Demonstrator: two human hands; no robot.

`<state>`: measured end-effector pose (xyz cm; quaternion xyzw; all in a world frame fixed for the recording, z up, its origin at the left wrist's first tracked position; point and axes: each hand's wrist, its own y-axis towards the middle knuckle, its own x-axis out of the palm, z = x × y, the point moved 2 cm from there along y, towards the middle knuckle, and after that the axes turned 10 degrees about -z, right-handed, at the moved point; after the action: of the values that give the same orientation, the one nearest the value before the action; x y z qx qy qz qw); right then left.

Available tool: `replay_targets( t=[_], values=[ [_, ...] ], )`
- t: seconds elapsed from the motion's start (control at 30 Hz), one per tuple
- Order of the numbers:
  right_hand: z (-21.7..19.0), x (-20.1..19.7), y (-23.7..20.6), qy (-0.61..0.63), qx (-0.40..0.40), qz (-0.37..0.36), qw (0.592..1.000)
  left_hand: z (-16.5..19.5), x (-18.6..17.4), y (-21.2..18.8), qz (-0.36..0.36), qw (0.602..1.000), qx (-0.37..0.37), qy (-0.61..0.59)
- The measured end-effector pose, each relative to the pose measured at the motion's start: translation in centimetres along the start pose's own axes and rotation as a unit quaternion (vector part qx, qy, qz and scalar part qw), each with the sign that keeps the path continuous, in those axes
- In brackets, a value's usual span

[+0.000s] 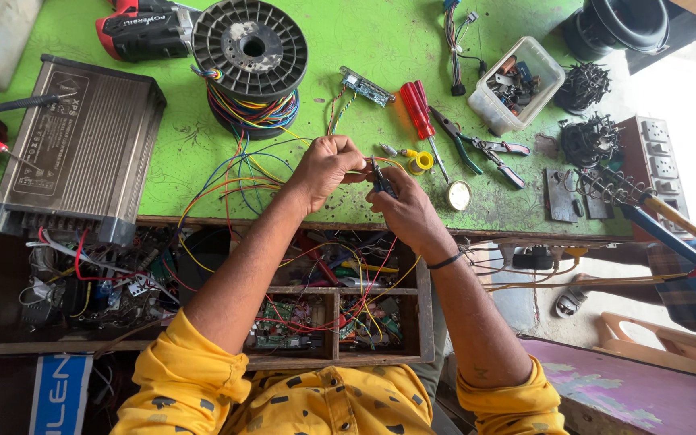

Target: The person strips the insulation from several colored wires using pliers, twists the exposed strands, and solders them to small cylindrical connectors. The person then places the connectors into a small plastic container and continues to prepare additional wires for soldering.

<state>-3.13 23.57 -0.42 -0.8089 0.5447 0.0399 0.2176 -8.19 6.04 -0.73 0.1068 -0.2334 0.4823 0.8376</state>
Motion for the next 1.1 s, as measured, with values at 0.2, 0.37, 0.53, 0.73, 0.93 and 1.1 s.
replay_targets(
  t=[0.2,0.37,0.53,0.73,0.93,1.1],
  values=[
    [-1.0,0.3,-0.2,-0.052,0.024,0.023,0.998,0.4,0.1,0.1,-0.012,1.000,-0.006,-0.020],
    [-1.7,0.9,-0.4,-0.188,0.016,0.059,0.980,0.1,-0.2,0.2,-0.022,0.999,0.000,-0.037],
    [-2.0,1.2,-0.6,-0.095,0.015,0.051,0.994,-0.4,-0.7,0.0,0.025,0.999,-0.037,-0.025],
    [-1.2,-7.9,-4.7,0.098,-0.191,0.155,0.964,3.2,-0.7,-1.5,0.036,0.983,0.148,0.106],
    [5.1,-15.2,-2.4,-0.465,0.051,0.385,0.795,12.5,2.4,-8.9,0.049,0.903,0.390,0.174],
    [6.8,-14.5,-1.9,-0.532,-0.068,0.411,0.737,16.9,7.9,-19.5,0.111,0.928,0.289,0.208]
  ],
)
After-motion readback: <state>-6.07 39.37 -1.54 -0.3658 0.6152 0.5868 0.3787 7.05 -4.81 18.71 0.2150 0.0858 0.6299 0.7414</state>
